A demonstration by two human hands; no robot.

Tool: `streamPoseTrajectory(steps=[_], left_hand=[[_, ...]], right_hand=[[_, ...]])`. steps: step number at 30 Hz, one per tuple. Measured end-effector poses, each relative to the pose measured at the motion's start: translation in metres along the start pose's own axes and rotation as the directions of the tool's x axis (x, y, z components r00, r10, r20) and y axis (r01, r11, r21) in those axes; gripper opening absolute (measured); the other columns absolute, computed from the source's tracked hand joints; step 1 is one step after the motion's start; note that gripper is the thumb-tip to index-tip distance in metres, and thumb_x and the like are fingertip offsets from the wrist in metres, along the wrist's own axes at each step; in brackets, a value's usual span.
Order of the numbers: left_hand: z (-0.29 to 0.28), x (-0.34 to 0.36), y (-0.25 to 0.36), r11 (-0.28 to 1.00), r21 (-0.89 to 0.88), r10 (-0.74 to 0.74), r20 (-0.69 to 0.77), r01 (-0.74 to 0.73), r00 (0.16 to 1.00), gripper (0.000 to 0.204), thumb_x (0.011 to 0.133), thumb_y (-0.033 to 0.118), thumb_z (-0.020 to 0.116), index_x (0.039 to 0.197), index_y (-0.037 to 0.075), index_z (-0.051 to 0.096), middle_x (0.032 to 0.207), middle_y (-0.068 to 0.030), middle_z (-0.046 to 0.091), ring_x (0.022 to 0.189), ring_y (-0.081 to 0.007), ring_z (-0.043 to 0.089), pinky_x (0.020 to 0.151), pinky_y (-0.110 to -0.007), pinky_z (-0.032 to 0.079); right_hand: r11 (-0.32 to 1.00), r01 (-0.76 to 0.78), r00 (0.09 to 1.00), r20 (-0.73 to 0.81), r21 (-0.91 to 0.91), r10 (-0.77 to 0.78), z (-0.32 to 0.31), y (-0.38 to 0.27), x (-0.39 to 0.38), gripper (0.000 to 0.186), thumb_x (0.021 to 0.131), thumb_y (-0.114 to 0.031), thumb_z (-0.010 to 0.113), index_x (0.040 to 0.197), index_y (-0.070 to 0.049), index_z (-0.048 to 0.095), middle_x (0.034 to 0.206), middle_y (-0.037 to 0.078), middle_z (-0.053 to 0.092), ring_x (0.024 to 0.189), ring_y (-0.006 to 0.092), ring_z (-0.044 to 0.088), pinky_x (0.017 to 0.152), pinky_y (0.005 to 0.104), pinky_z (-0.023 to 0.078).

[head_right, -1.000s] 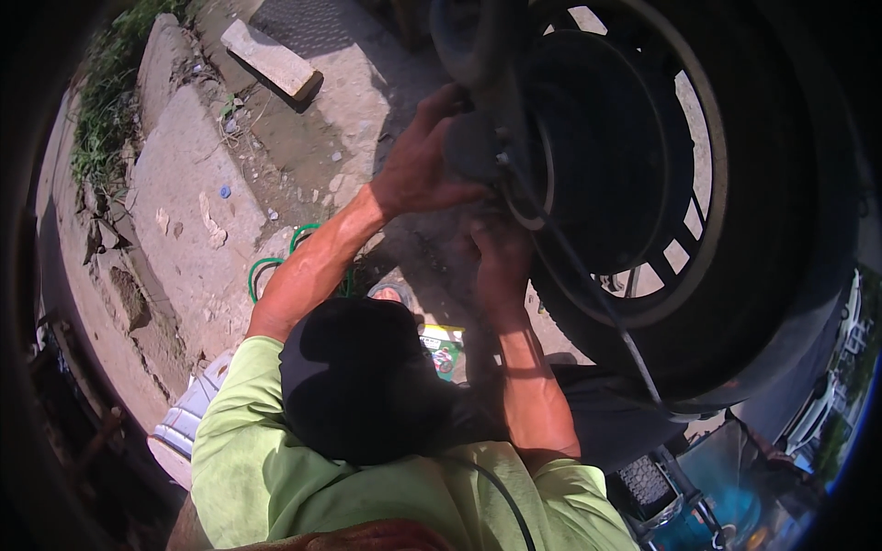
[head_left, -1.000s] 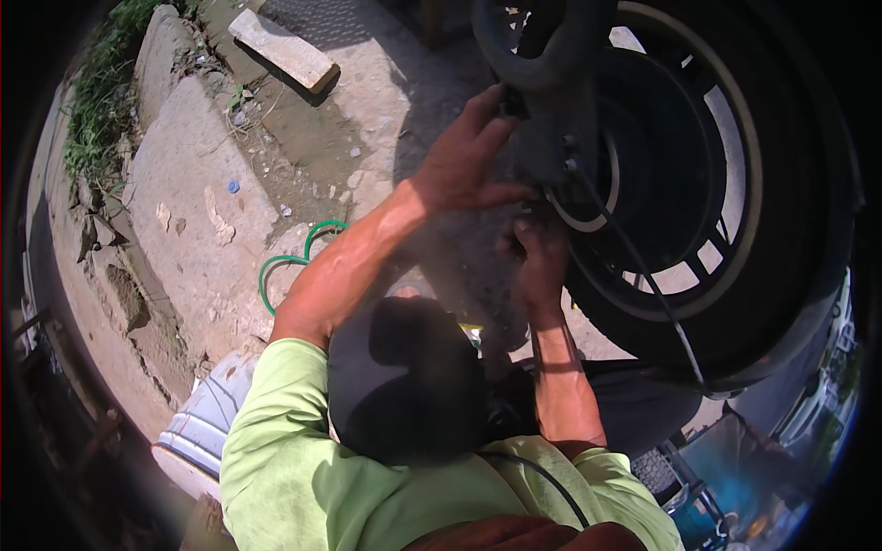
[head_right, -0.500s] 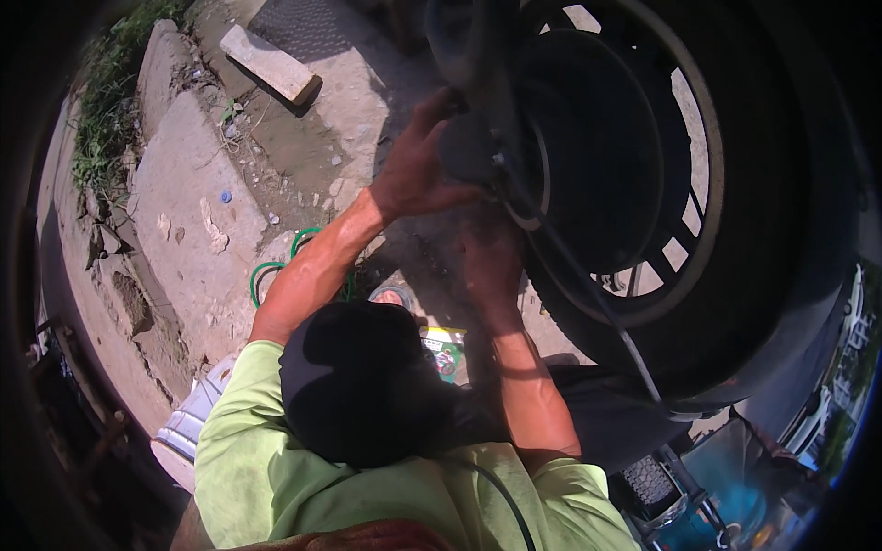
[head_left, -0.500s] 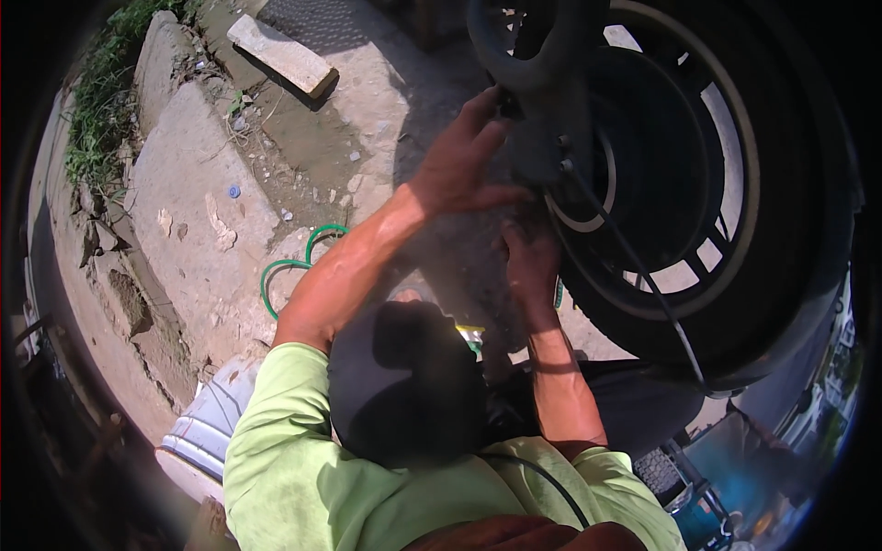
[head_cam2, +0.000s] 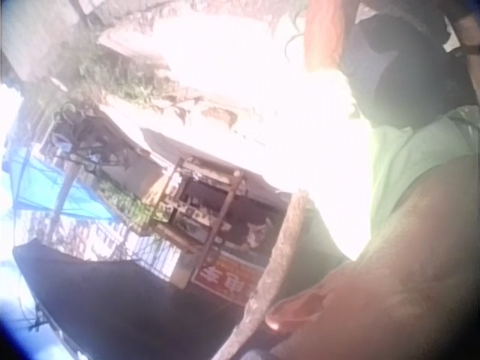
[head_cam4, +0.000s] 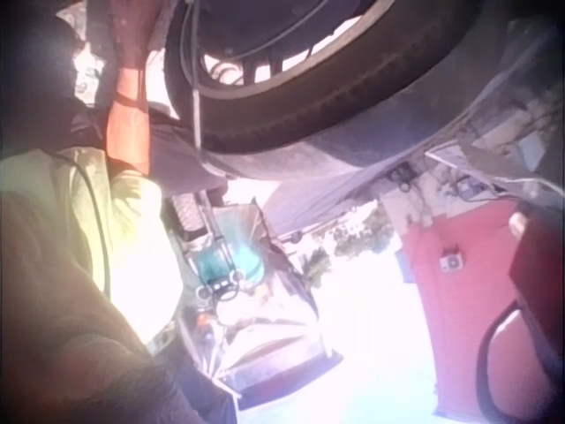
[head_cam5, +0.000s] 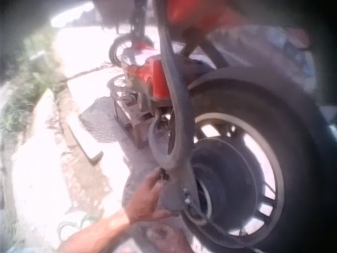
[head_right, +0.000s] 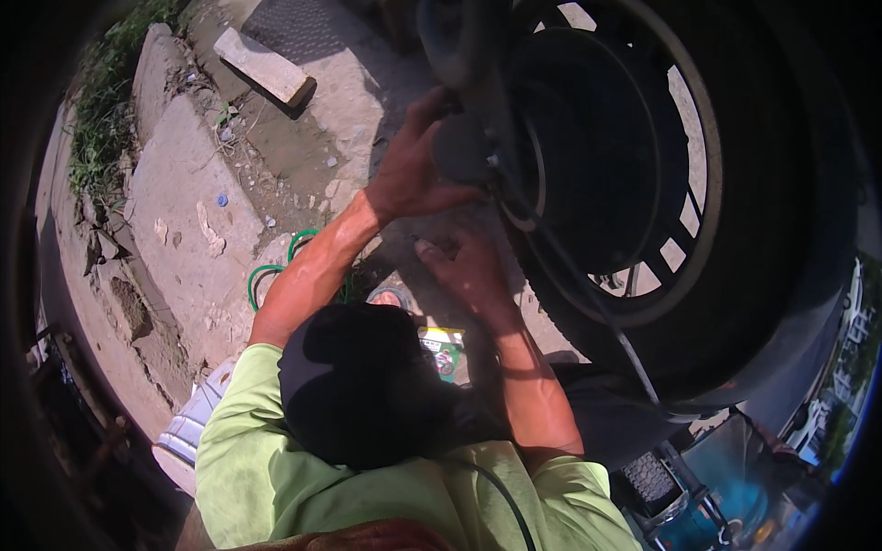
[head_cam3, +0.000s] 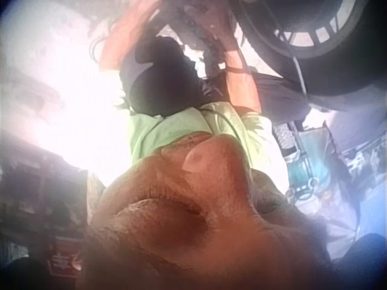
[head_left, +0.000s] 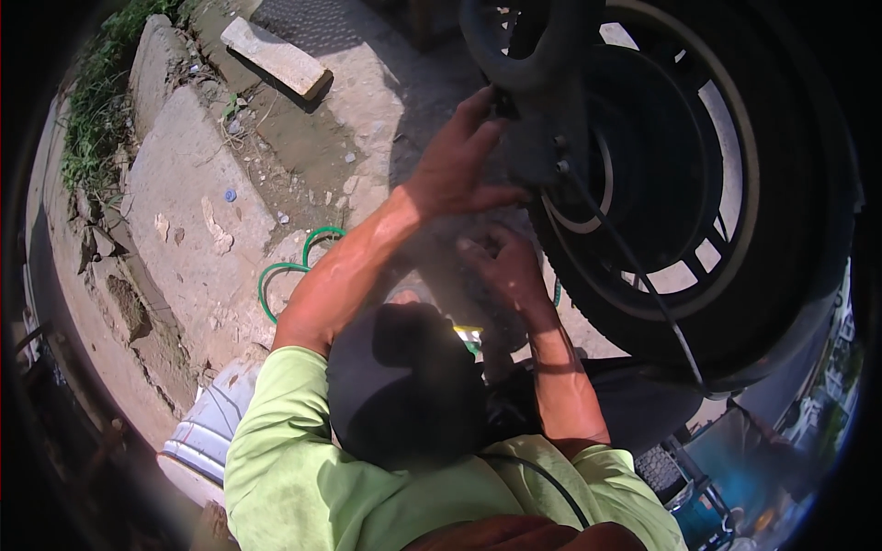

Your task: The person removes parts from the rear brake assembly of a scooter, spins the wheel, and then fits brake shoes, springs, and cable hardware together by hand.

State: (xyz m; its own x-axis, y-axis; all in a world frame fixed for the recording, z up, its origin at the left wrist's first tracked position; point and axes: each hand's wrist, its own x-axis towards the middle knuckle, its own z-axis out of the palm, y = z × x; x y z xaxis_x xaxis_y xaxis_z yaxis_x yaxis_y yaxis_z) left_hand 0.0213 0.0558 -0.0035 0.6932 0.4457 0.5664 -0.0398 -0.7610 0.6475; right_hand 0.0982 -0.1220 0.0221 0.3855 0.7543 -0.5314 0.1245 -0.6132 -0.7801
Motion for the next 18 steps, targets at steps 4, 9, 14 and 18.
streamPoseTrajectory(steps=[4, 9, 14, 18], left_hand=[[0.001, 0.002, 0.002, 0.999, -0.03, 0.011, -0.013, -0.012, 1.0, 0.09, 0.067, 0.046, 0.09, 0.134, -0.001, 0.051, 0.152, -0.0332, 0.03, 0.138, -0.0508, 0.036, 0.113, -0.051, 0.039], [0.001, 0.0, 0.0, 1.0, -0.002, -0.003, 0.014, 0.003, 1.0, 0.09, 0.068, 0.047, 0.089, 0.133, -0.001, 0.051, 0.152, -0.0336, 0.03, 0.138, -0.0513, 0.037, 0.112, -0.051, 0.039], [0.001, 0.002, 0.002, 0.999, -0.002, 0.033, -0.038, -0.033, 0.999, 0.09, 0.068, 0.048, 0.089, 0.133, -0.002, 0.051, 0.151, -0.0337, 0.031, 0.136, -0.0512, 0.039, 0.111, -0.051, 0.041], [0.002, 0.002, 0.002, 1.0, -0.006, 0.022, -0.046, -0.023, 0.999, 0.09, 0.069, 0.049, 0.088, 0.133, -0.002, 0.051, 0.15, -0.034, 0.032, 0.135, -0.0511, 0.039, 0.109, -0.052, 0.041]], right_hand=[[0.996, 0.087, 0.979, -0.186, 0.006, -0.084, -0.004, 0.001, -0.001, 0.032, 0.088, -0.012, 0.072, 0.115, 0.001, 0.061, 0.099, 0.009, 0.068, 0.085, 0.0132, 0.063, 0.079, 0.0318, 0.051], [0.941, 0.332, 0.917, -0.214, -0.066, -0.338, -0.007, 0.006, 0.004, 0.037, 0.09, -0.013, 0.072, 0.121, 0.002, 0.06, 0.104, 0.01, 0.068, 0.093, 0.016, 0.065, 0.082, 0.0324, 0.052], [0.935, 0.342, 0.86, -0.371, -0.088, -0.35, -0.005, 0.01, 0.008, 0.031, 0.095, -0.013, 0.067, 0.122, 0.002, 0.06, 0.106, 0.01, 0.069, 0.095, 0.0176, 0.065, 0.085, 0.0329, 0.052], [0.872, 0.43, 0.775, -0.398, -0.235, -0.49, -0.006, 0.025, 0.016, 0.026, 0.098, -0.019, 0.064, 0.118, -0.003, 0.063, 0.095, 0.008, 0.069, 0.083, 0.0164, 0.065, 0.075, 0.0332, 0.052]])
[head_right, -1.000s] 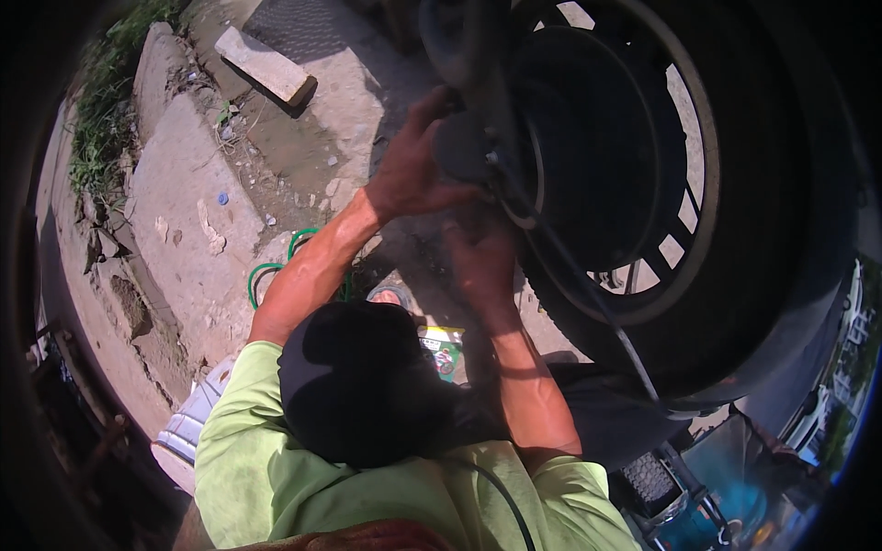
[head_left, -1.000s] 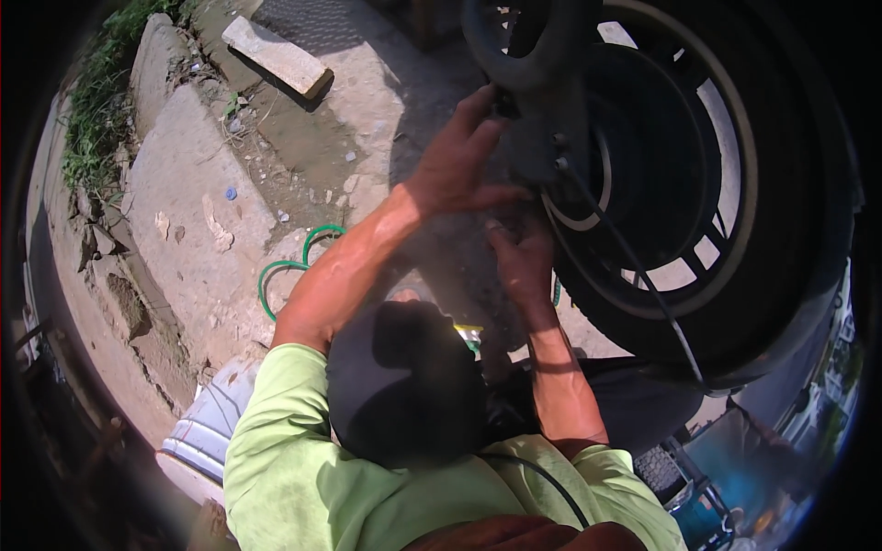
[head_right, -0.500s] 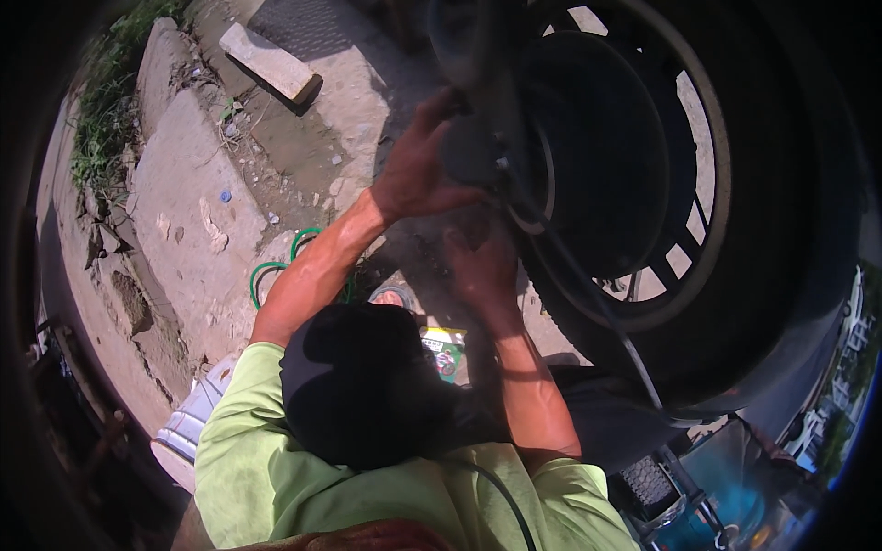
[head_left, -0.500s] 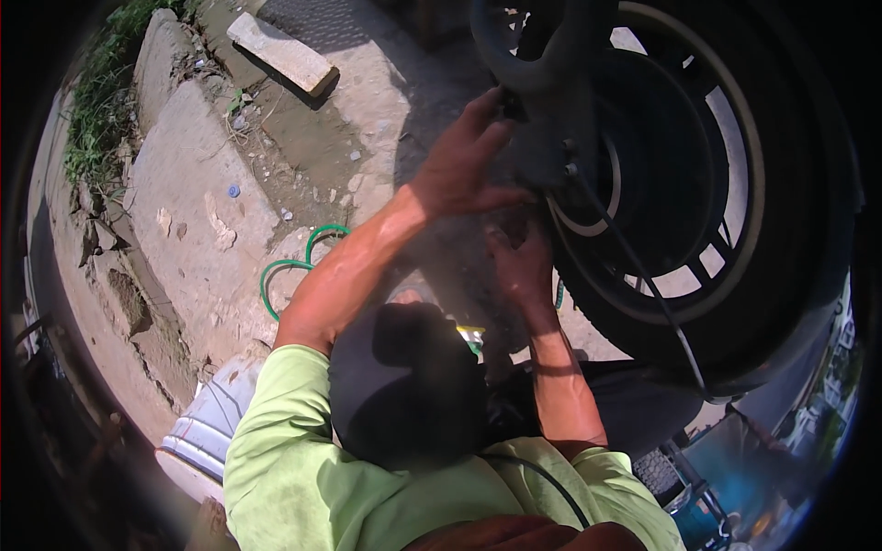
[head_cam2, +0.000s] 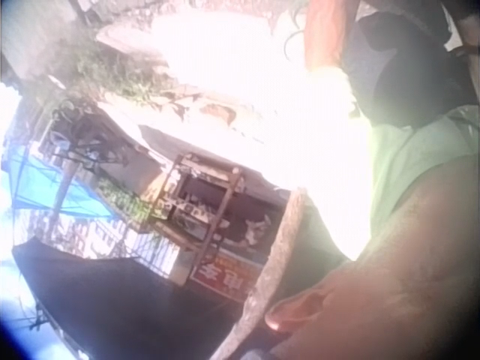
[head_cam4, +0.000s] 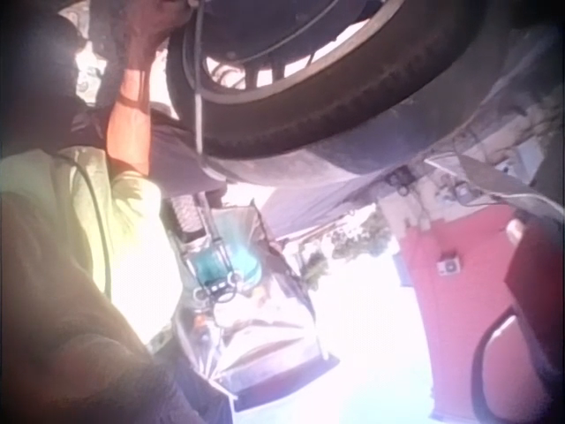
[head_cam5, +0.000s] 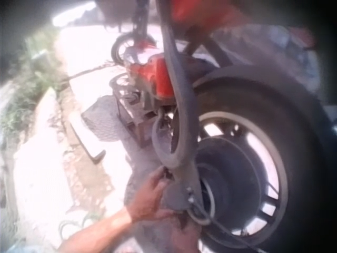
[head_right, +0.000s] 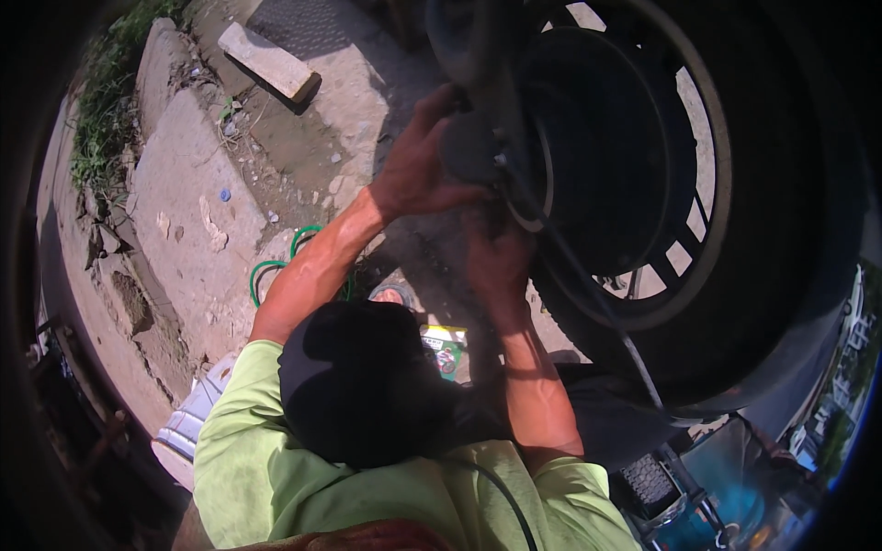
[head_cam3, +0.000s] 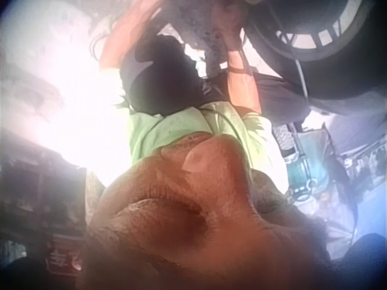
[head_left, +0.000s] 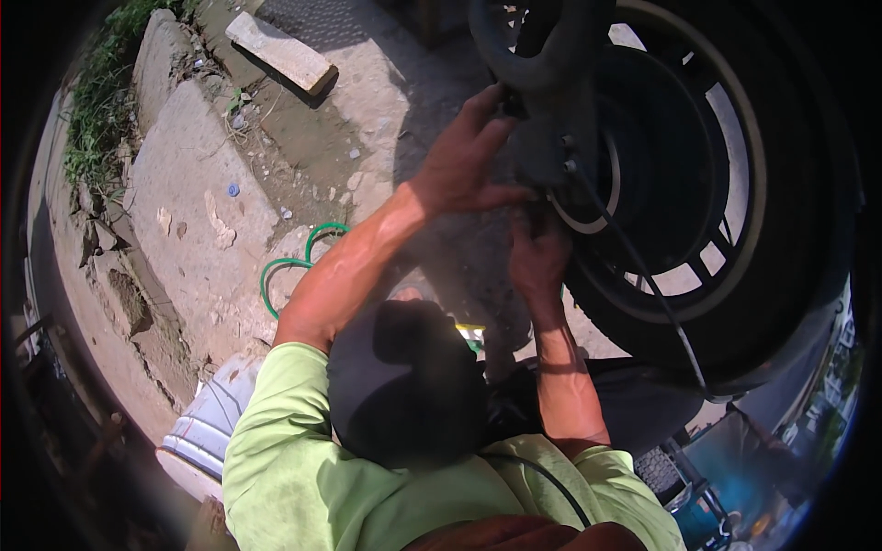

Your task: The person removes parts from the rear brake assembly of a scooter, spins the wheel, and then fits brake shoes, springs, and cable hardware together by hand.

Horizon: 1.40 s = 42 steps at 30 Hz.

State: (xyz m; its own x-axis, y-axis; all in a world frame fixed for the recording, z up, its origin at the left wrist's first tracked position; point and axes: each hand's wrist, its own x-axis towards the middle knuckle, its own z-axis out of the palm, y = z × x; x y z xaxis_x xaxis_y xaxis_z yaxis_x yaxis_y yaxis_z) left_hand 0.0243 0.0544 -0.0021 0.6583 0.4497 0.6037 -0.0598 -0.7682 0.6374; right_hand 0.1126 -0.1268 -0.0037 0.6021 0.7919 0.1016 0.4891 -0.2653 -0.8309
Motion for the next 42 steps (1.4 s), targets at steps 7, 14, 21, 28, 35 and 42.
streamPoseTrajectory(steps=[7, 14, 21, 28, 35, 42], left_hand=[[0.0, -0.001, -0.001, 0.999, 0.05, 0.022, -0.026, -0.02, 0.999, 0.093, 0.065, 0.049, 0.091, 0.135, 0.001, 0.053, 0.149, -0.0289, 0.037, 0.134, -0.0476, 0.044, 0.109, -0.049, 0.043], [-0.001, 0.001, 0.001, 1.0, 0.021, 0.015, 0.001, -0.015, 1.0, 0.091, 0.07, 0.048, 0.087, 0.135, -0.002, 0.05, 0.15, -0.034, 0.033, 0.136, -0.0506, 0.038, 0.111, -0.051, 0.04], [0.001, -0.001, -0.005, 0.999, 0.015, 0.04, -0.025, -0.04, 0.999, 0.094, 0.067, 0.049, 0.09, 0.138, 0.002, 0.051, 0.149, -0.0293, 0.036, 0.137, -0.0477, 0.04, 0.111, -0.05, 0.041], [-0.001, -0.004, -0.01, 0.999, 0.017, 0.044, -0.022, -0.043, 0.999, 0.092, 0.065, 0.048, 0.09, 0.134, 0.002, 0.052, 0.149, -0.0303, 0.036, 0.135, -0.0497, 0.041, 0.109, -0.051, 0.042], [0.001, 0.0, -0.006, 0.999, 0.001, 0.048, -0.035, -0.048, 0.998, 0.089, 0.067, 0.048, 0.089, 0.131, -0.002, 0.053, 0.148, -0.0348, 0.035, 0.133, -0.0514, 0.041, 0.11, -0.051, 0.041], [0.003, 0.0, -0.009, 0.998, -0.006, 0.055, -0.037, -0.055, 0.998, 0.092, 0.066, 0.049, 0.089, 0.135, -0.001, 0.053, 0.148, -0.0345, 0.036, 0.134, -0.0505, 0.041, 0.11, -0.051, 0.041]], right_hand=[[-0.062, -0.689, 0.616, 0.628, 0.722, 0.476, -0.007, -0.018, 0.007, 0.031, 0.105, -0.038, 0.045, 0.103, -0.013, 0.063, 0.074, 0.001, 0.059, 0.058, 0.0149, 0.052, 0.051, 0.0268, 0.036], [-0.396, -0.704, 0.649, 0.76, 0.59, -0.021, 0.002, 0.008, 0.013, 0.027, 0.104, -0.039, 0.045, 0.096, -0.018, 0.061, 0.07, -0.002, 0.048, 0.053, 0.0125, 0.041, 0.047, 0.0277, 0.03], [-0.082, -0.675, 0.542, 0.569, 0.733, 0.618, -0.001, -0.024, 0.017, 0.03, 0.104, -0.041, 0.043, 0.087, -0.018, 0.055, 0.07, -0.003, 0.045, 0.051, 0.0118, 0.035, 0.048, 0.027, 0.027], [-0.355, -0.706, 0.545, 0.79, 0.613, 0.28, -0.006, -0.027, 0.017, 0.029, 0.102, -0.039, 0.046, 0.087, -0.016, 0.055, 0.071, -0.001, 0.046, 0.057, 0.0142, 0.042, 0.052, 0.0286, 0.031], [-0.464, -0.718, 0.63, 0.768, 0.519, -0.116, -0.002, 0.004, 0.014, 0.027, 0.103, -0.036, 0.047, 0.092, -0.015, 0.061, 0.074, 0.0, 0.047, 0.064, 0.0137, 0.045, 0.055, 0.0295, 0.033], [-0.508, -0.634, 0.603, 0.784, 0.584, 0.148, -0.004, 0.006, 0.014, 0.028, 0.103, -0.036, 0.048, 0.095, -0.015, 0.064, 0.08, 0.001, 0.054, 0.066, 0.0116, 0.044, 0.056, 0.0291, 0.034]])
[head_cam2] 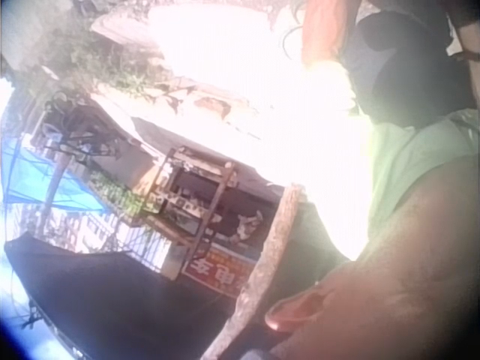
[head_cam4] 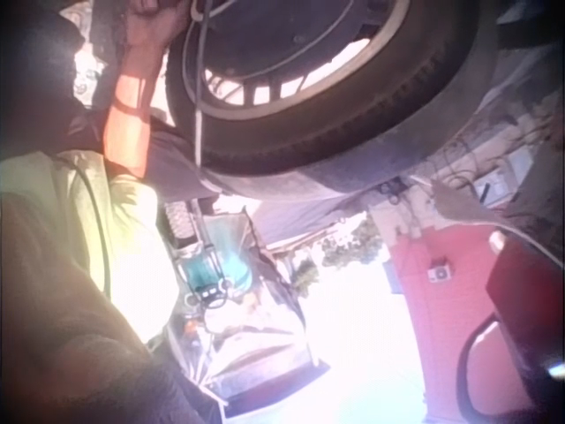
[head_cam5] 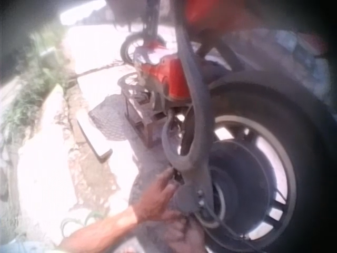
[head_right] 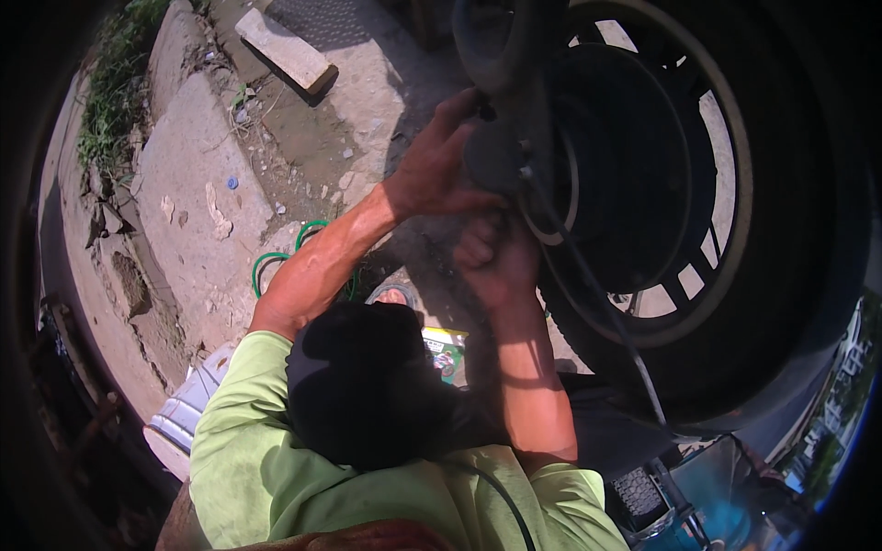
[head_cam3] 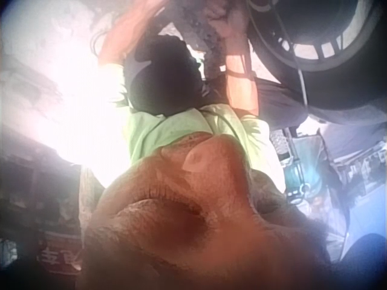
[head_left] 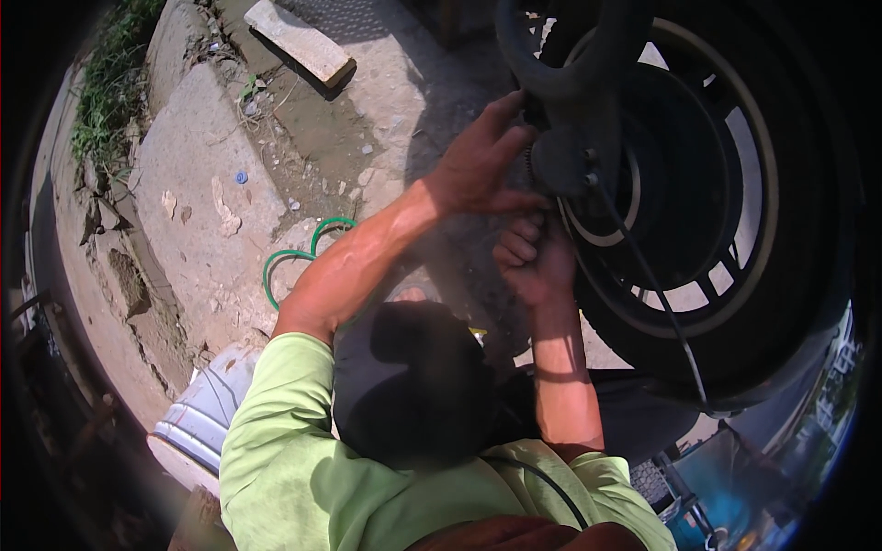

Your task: The person removes parts from the rear brake assembly of a scooter, spins the wheel, and then fits brake shoes, springs, and cable hardware together by hand.

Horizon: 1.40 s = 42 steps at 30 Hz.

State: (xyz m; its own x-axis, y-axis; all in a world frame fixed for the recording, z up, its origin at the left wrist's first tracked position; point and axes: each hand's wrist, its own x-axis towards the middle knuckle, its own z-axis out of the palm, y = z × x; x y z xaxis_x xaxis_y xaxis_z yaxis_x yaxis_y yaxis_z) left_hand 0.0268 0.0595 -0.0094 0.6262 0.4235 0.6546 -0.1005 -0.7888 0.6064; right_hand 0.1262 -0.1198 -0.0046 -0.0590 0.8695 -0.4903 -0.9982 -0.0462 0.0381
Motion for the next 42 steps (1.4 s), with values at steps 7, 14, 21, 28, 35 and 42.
streamPoseTrajectory(steps=[7, 14, 21, 28, 35, 42], left_hand=[[-0.002, -0.002, -0.001, 1.0, -0.015, 0.011, -0.017, -0.011, 1.0, 0.092, 0.067, 0.049, 0.089, 0.136, 0.0, 0.053, 0.149, -0.0333, 0.035, 0.134, -0.0497, 0.041, 0.11, -0.05, 0.041], [-0.002, -0.001, 0.0, 1.0, -0.009, 0.008, -0.021, -0.008, 1.0, 0.09, 0.067, 0.048, 0.089, 0.135, 0.0, 0.053, 0.149, -0.0334, 0.035, 0.133, -0.0497, 0.041, 0.109, -0.05, 0.042], [0.0, 0.001, 0.002, 1.0, -0.009, 0.008, -0.011, -0.008, 1.0, 0.09, 0.068, 0.048, 0.088, 0.134, -0.001, 0.053, 0.149, -0.0339, 0.035, 0.133, -0.0501, 0.041, 0.11, -0.051, 0.041], [-0.002, 0.0, 0.003, 1.0, 0.004, -0.014, 0.007, 0.014, 1.0, 0.092, 0.068, 0.05, 0.088, 0.136, -0.001, 0.052, 0.149, -0.0338, 0.035, 0.134, -0.0501, 0.04, 0.11, -0.051, 0.04], [-0.002, -0.001, 0.001, 1.0, 0.005, -0.015, 0.009, 0.015, 1.0, 0.093, 0.067, 0.05, 0.088, 0.136, -0.002, 0.052, 0.149, -0.034, 0.035, 0.134, -0.0497, 0.04, 0.11, -0.05, 0.041], [-0.005, 0.0, 0.004, 1.0, 0.019, -0.016, 0.017, 0.016, 1.0, 0.091, 0.067, 0.049, 0.089, 0.134, -0.002, 0.053, 0.148, -0.0339, 0.035, 0.134, -0.0496, 0.041, 0.11, -0.05, 0.041]], right_hand=[[0.996, 0.049, 0.992, -0.112, -0.076, -0.057, 0.019, 0.01, -0.005, 0.028, 0.102, -0.038, 0.05, 0.1, -0.015, 0.066, 0.084, -0.001, 0.057, 0.065, 0.0121, 0.041, 0.058, 0.0281, 0.034], [0.996, -0.024, 1.0, -0.013, -0.088, 0.023, 0.006, 0.004, -0.005, 0.028, 0.101, -0.037, 0.05, 0.1, -0.014, 0.066, 0.082, -0.001, 0.058, 0.064, 0.0125, 0.042, 0.058, 0.0283, 0.034], [0.993, -0.098, 0.949, 0.296, -0.062, 0.112, -0.013, -0.003, 0.002, 0.029, 0.102, -0.037, 0.049, 0.101, -0.014, 0.066, 0.08, 0.0, 0.058, 0.066, 0.0126, 0.044, 0.059, 0.0294, 0.036], [0.999, -0.036, 0.994, 0.098, -0.039, 0.04, -0.001, 0.001, 0.003, 0.028, 0.101, -0.038, 0.05, 0.104, -0.015, 0.066, 0.084, 0.0, 0.06, 0.069, 0.0133, 0.046, 0.06, 0.0299, 0.037], [0.994, 0.074, 0.986, -0.145, -0.081, -0.086, 0.017, 0.006, -0.004, 0.028, 0.101, -0.039, 0.051, 0.103, -0.016, 0.066, 0.084, 0.0, 0.059, 0.068, 0.0129, 0.044, 0.059, 0.0284, 0.035], [0.995, 0.019, 0.998, -0.052, -0.098, -0.024, 0.015, 0.006, -0.005, 0.026, 0.101, -0.037, 0.05, 0.106, -0.016, 0.065, 0.081, -0.001, 0.056, 0.063, 0.0128, 0.041, 0.058, 0.0284, 0.034]])
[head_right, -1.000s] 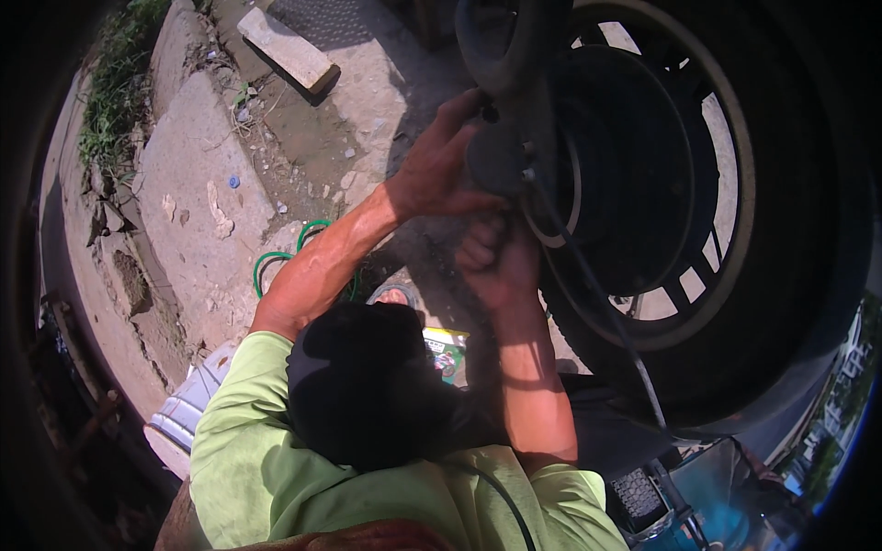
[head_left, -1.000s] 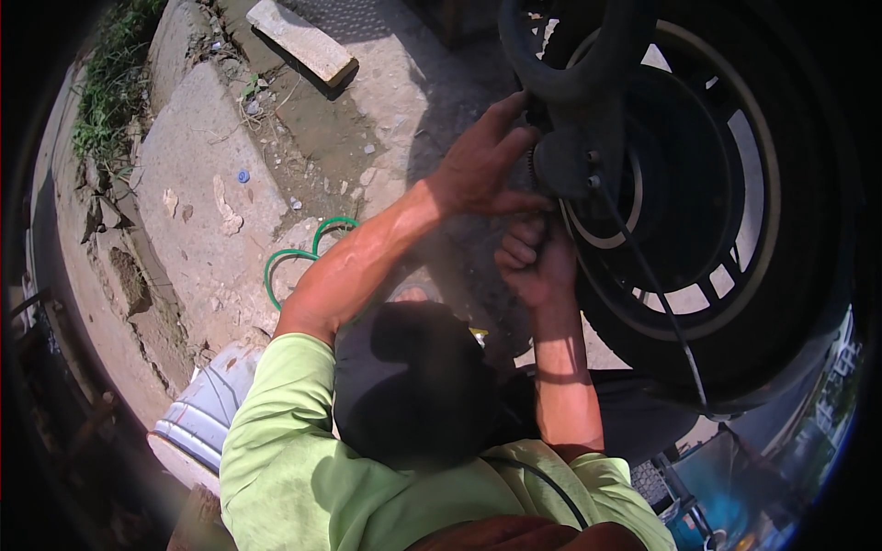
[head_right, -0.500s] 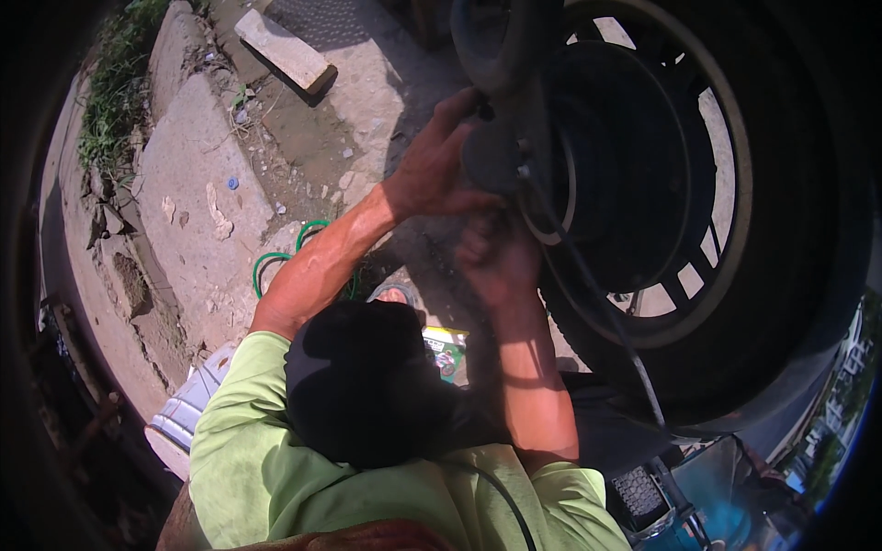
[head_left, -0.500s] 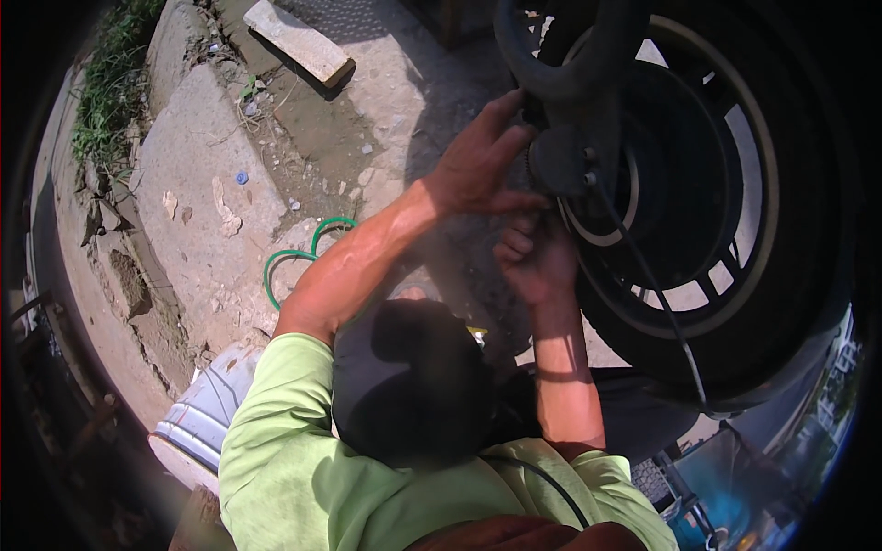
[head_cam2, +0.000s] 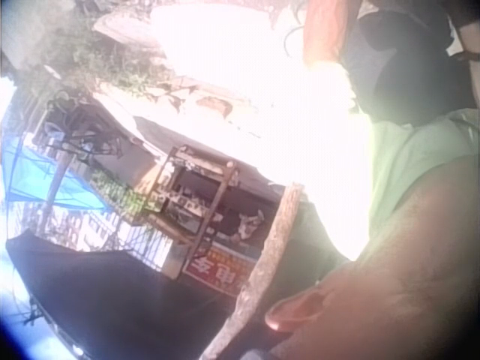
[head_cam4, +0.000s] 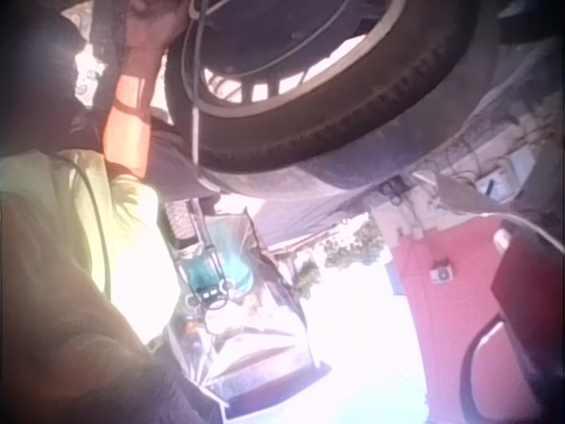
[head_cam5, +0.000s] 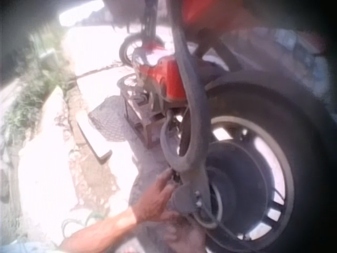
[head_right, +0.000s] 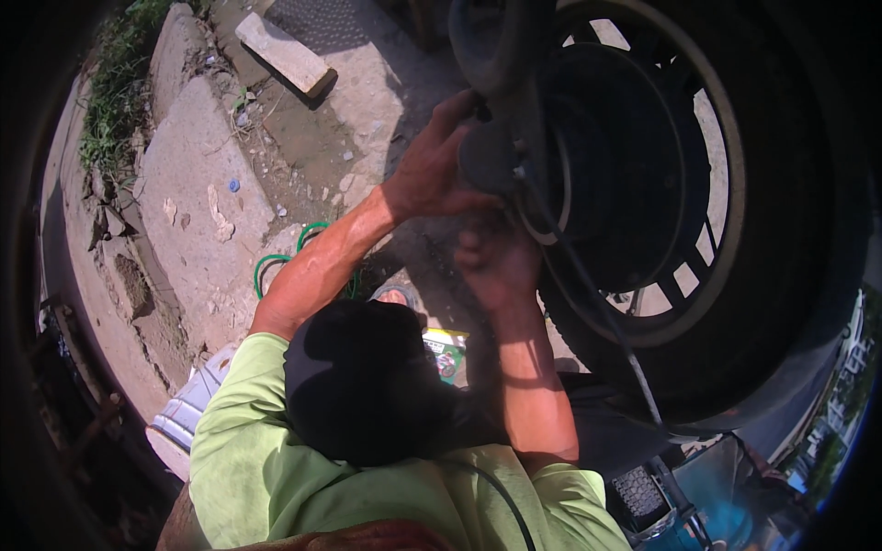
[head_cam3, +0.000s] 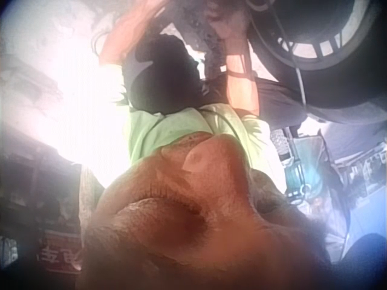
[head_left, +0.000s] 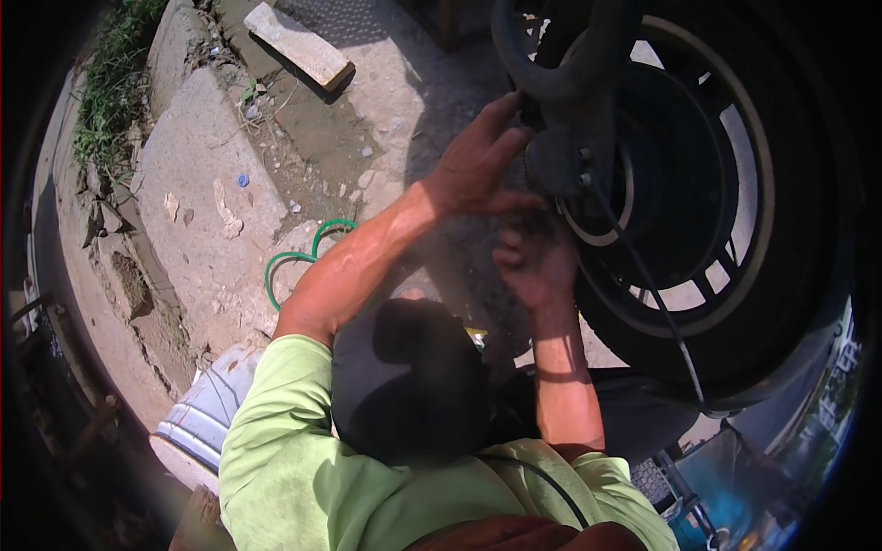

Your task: The person removes parts from the rear brake assembly of a scooter, spins the wheel, and then fits brake shoes, springs, and cable hardware together by hand.

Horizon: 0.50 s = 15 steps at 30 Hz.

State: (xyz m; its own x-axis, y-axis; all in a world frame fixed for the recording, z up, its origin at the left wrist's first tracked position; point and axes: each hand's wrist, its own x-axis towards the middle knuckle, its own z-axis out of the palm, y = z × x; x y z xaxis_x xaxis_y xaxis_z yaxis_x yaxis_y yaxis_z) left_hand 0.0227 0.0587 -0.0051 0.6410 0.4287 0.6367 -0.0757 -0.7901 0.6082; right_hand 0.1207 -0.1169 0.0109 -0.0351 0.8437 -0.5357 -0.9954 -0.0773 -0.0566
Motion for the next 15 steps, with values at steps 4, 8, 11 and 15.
streamPoseTrajectory(steps=[4, 8, 11, 15], left_hand=[[0.004, 0.001, 0.0, 1.0, -0.022, 0.019, -0.005, -0.02, 1.0, 0.089, 0.068, 0.048, 0.088, 0.133, -0.002, 0.053, 0.149, -0.0343, 0.034, 0.133, -0.0498, 0.041, 0.109, -0.051, 0.042], [0.004, -0.001, -0.002, 1.0, -0.004, 0.03, -0.004, -0.03, 1.0, 0.088, 0.069, 0.048, 0.088, 0.133, -0.002, 0.053, 0.149, -0.0344, 0.033, 0.133, -0.05, 0.041, 0.109, -0.051, 0.042], [0.004, -0.003, -0.004, 1.0, 0.017, 0.022, 0.008, -0.022, 1.0, 0.088, 0.069, 0.047, 0.088, 0.133, -0.002, 0.052, 0.149, -0.0341, 0.033, 0.134, -0.05, 0.041, 0.109, -0.051, 0.042], [0.006, 0.0, -0.002, 0.999, -0.027, 0.021, -0.005, -0.021, 1.0, 0.088, 0.07, 0.047, 0.088, 0.134, -0.002, 0.052, 0.149, -0.0339, 0.033, 0.134, -0.0503, 0.041, 0.11, -0.05, 0.042]], right_hand=[[0.996, -0.009, 0.994, 0.113, 0.094, -0.002, -0.021, -0.003, 0.009, 0.026, 0.101, -0.036, 0.05, 0.108, -0.016, 0.066, 0.08, 0.0, 0.057, 0.059, 0.0128, 0.039, 0.058, 0.0284, 0.033], [0.998, -0.07, 0.981, 0.181, 0.001, 0.068, -0.019, -0.005, 0.006, 0.024, 0.101, -0.036, 0.05, 0.102, -0.016, 0.063, 0.077, -0.002, 0.054, 0.058, 0.0124, 0.04, 0.057, 0.0286, 0.033], [0.993, 0.075, 0.972, -0.228, 0.096, -0.052, 0.016, 0.003, 0.003, 0.024, 0.101, -0.037, 0.051, 0.099, -0.016, 0.062, 0.075, -0.002, 0.052, 0.054, 0.0118, 0.037, 0.055, 0.0289, 0.031], [0.998, -0.043, 0.995, 0.09, 0.051, 0.039, -0.02, -0.007, 0.008, 0.025, 0.101, -0.038, 0.051, 0.095, -0.017, 0.061, 0.073, -0.002, 0.05, 0.054, 0.013, 0.038, 0.055, 0.029, 0.031]])
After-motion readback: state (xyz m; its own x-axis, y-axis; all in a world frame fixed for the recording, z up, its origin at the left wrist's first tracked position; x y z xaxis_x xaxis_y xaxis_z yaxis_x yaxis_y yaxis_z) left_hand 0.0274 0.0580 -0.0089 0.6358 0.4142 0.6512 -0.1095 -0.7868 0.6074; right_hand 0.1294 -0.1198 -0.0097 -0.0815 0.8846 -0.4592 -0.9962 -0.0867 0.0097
